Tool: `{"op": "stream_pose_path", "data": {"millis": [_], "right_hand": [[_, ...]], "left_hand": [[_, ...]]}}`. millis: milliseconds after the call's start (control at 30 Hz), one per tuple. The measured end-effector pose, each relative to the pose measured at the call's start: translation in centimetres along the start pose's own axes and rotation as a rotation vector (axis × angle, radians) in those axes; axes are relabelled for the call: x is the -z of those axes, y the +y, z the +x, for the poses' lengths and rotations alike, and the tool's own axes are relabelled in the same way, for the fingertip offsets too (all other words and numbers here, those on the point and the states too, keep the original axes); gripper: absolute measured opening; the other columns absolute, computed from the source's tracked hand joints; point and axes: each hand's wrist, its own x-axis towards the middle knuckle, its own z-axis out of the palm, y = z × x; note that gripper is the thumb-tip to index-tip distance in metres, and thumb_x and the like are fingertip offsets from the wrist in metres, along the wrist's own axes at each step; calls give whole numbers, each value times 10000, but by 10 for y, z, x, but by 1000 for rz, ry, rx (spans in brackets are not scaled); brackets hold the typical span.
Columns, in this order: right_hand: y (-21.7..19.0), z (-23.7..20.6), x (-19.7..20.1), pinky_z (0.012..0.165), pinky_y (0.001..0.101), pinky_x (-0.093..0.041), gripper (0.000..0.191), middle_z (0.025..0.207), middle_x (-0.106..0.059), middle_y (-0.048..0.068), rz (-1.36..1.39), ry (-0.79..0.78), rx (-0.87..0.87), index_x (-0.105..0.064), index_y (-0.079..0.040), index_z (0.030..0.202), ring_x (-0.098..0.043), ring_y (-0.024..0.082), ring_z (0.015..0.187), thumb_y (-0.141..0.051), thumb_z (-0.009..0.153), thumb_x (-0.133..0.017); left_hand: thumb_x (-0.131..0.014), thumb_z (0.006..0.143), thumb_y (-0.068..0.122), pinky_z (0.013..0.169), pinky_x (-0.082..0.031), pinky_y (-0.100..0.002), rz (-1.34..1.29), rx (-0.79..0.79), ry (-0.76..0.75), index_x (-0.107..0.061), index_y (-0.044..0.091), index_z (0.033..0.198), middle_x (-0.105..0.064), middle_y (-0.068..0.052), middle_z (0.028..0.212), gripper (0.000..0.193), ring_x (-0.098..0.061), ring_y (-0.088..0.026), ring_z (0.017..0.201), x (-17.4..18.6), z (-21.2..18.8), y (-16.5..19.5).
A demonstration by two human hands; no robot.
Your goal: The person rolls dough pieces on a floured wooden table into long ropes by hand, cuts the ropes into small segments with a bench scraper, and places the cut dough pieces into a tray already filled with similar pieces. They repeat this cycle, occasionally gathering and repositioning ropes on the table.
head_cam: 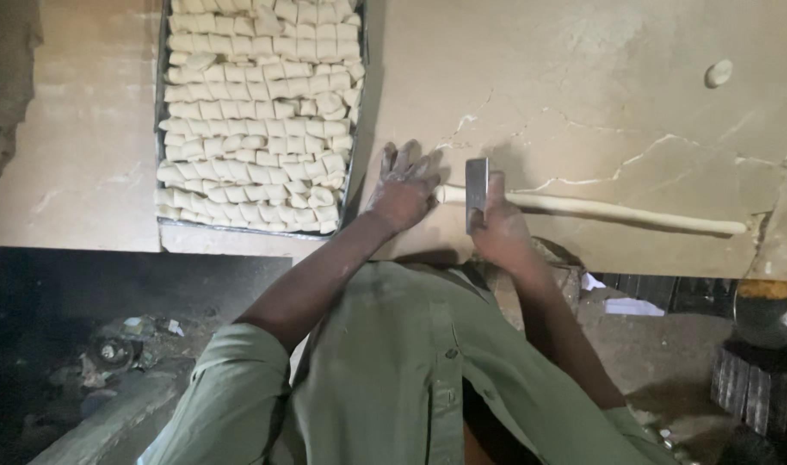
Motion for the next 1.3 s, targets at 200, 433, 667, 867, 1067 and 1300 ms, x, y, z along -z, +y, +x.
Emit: {"op": "stream_pose_path", "data": {"millis": [200,433,667,867,1067,1300], "right_hand": [[21,-5,14,807,558,-542,755,1036,-679,344,23,126,171,-172,76,1558,-684,497,933,-169,960,-564],[73,-6,7,816,564,-536,828,1049,-662,374,2,183,219,-87,137,1565,-663,536,909,-166,971,-577],[85,-14,37,813,572,-522,879,1057,-639,413,-10,148,202,-114,146,1524,-659,551,918,-147,866,-619],[98,-26,54,831,560,-533,806,1126,-634,419,15,115,97,-118,138,1562,-669,531,947,-172,970,-568],[141,-22,62,891,518,-544,842,1519,-414,453,-235,98,256,-108,79,1618,-675,489,986,-101,925,-550],[174,-27,80,977,538,-508,867,1317,-553,418,0,131,162,-90,145,1556,-621,529,1146,-184,923,-584]], "left_hand": [[-700,880,407,1206,-46,-703,-5,-47,18,-605,234,1411,-281,-102,1657,567,-140,-409,1535,-14,17,14],[-697,898,426,1223,-75,-699,3,-39,38,-631,233,1390,-356,-102,1638,532,-178,-393,1547,-19,33,40],[-679,913,441,1228,-60,-686,6,-73,-29,-656,237,1332,-298,-105,1672,466,-140,-405,1562,-21,48,69],[-657,908,452,1210,-26,-702,3,-71,-47,-664,234,1310,-274,-94,1670,458,-94,-445,1539,-28,64,93],[-675,862,512,1199,-12,-706,-69,-4,-83,-623,234,1374,-333,-122,1584,585,-78,-451,1522,-38,79,116],[-703,843,515,1179,-28,-730,-34,-41,16,-607,200,1398,-377,-140,1570,645,-101,-469,1509,-57,99,142]]}}
